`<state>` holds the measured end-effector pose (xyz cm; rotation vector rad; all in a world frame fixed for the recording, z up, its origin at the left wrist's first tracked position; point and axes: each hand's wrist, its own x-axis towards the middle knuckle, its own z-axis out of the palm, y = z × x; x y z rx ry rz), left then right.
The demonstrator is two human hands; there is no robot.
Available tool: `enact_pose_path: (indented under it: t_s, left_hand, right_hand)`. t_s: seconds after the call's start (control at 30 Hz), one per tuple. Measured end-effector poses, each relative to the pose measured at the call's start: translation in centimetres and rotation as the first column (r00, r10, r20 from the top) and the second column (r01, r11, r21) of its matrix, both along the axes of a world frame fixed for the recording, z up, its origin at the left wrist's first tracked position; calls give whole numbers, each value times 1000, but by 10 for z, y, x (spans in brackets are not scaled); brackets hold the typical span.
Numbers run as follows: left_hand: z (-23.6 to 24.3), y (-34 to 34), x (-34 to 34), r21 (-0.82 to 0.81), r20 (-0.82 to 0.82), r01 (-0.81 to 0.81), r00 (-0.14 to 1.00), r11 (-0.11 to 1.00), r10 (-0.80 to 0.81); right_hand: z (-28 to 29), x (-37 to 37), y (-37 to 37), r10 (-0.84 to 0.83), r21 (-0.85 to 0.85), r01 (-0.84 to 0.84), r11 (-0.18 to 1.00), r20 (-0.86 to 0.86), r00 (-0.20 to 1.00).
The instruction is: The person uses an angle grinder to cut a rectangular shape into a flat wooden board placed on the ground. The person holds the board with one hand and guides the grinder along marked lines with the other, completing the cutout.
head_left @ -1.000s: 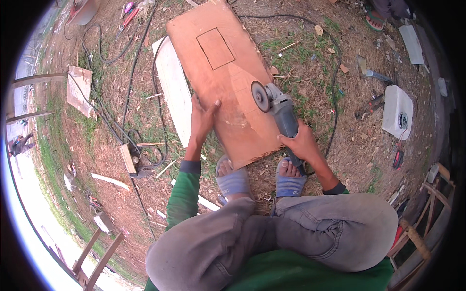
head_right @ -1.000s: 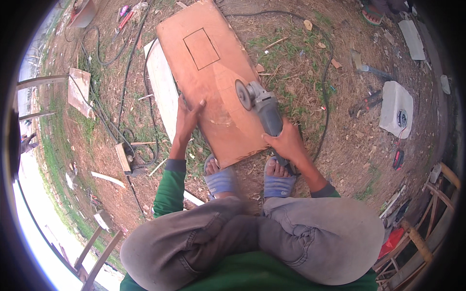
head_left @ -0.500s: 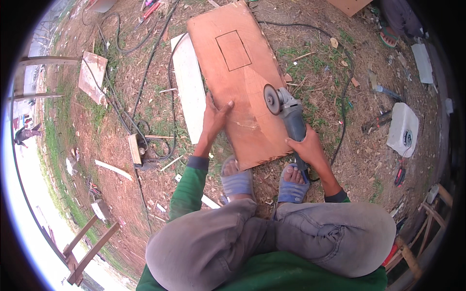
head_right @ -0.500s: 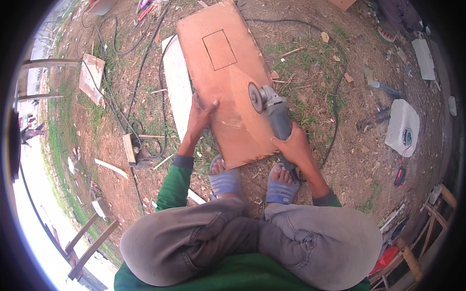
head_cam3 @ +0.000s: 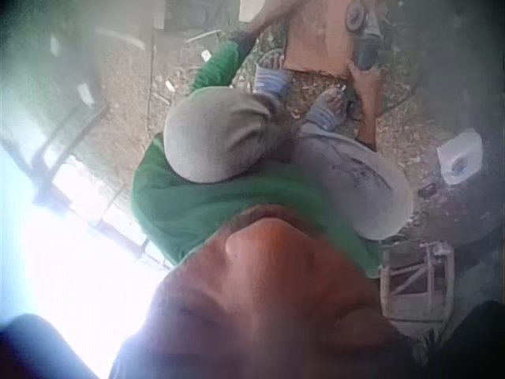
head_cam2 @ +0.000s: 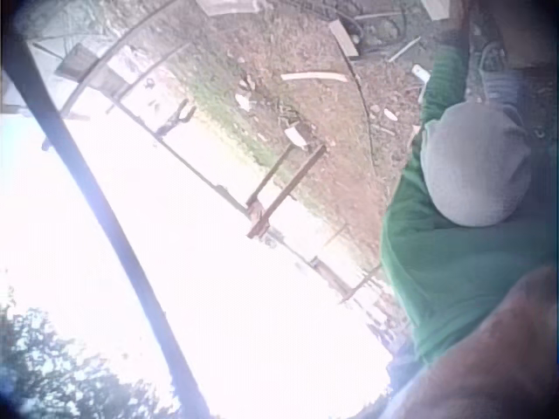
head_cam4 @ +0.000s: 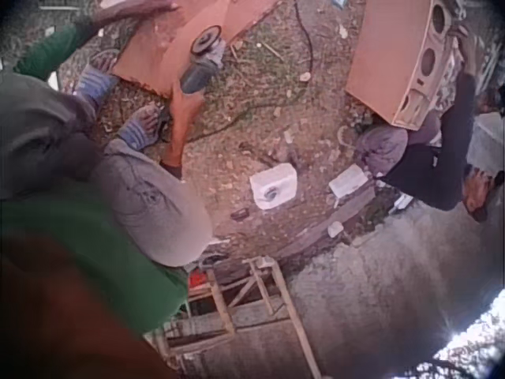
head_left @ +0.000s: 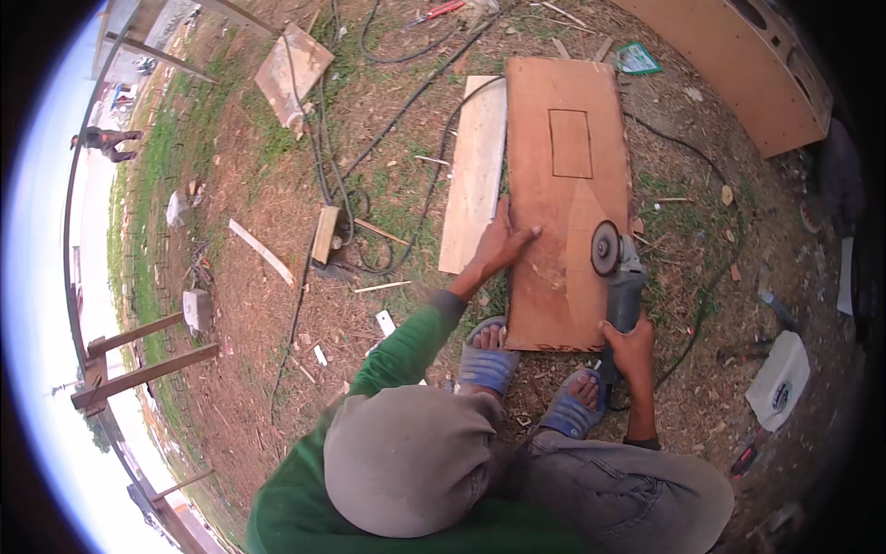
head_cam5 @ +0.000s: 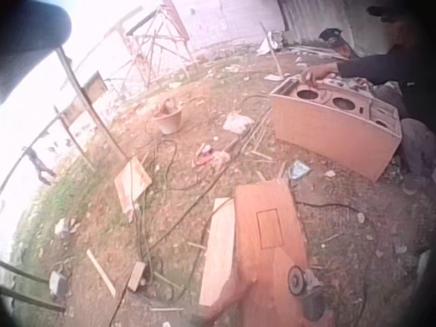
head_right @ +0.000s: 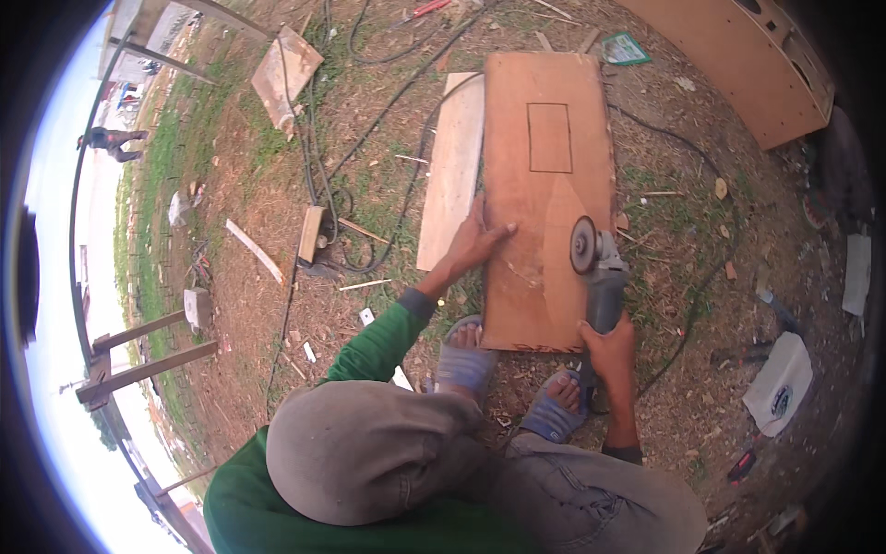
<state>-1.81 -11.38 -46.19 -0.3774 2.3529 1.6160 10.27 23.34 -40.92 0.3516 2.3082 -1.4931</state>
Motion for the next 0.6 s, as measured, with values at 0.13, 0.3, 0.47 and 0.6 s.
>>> enact_pose_path:
  t_s: [0.13,0.3,0.47,0.6]
  left_hand:
    - [-8,-1,-2,195,-86,20,996,981,-4]
    - [-6,-1,-3,93,-51,12,999,996,-7]
    - [-8,-2,-3,33,-49,21,999,999,-20]
    - [-6,-1,-2,18,-51,12,999,1000,-11]
  right_hand:
    - [0,-2,-5,-53,99,49,994,36,998]
    - [13,-8,-11,-71,111,64,992,65,995]
    - [18,-12,-10,-61,123,51,991,82,995]
    - [16,-14,-8,-43,133,30,991,93,995]
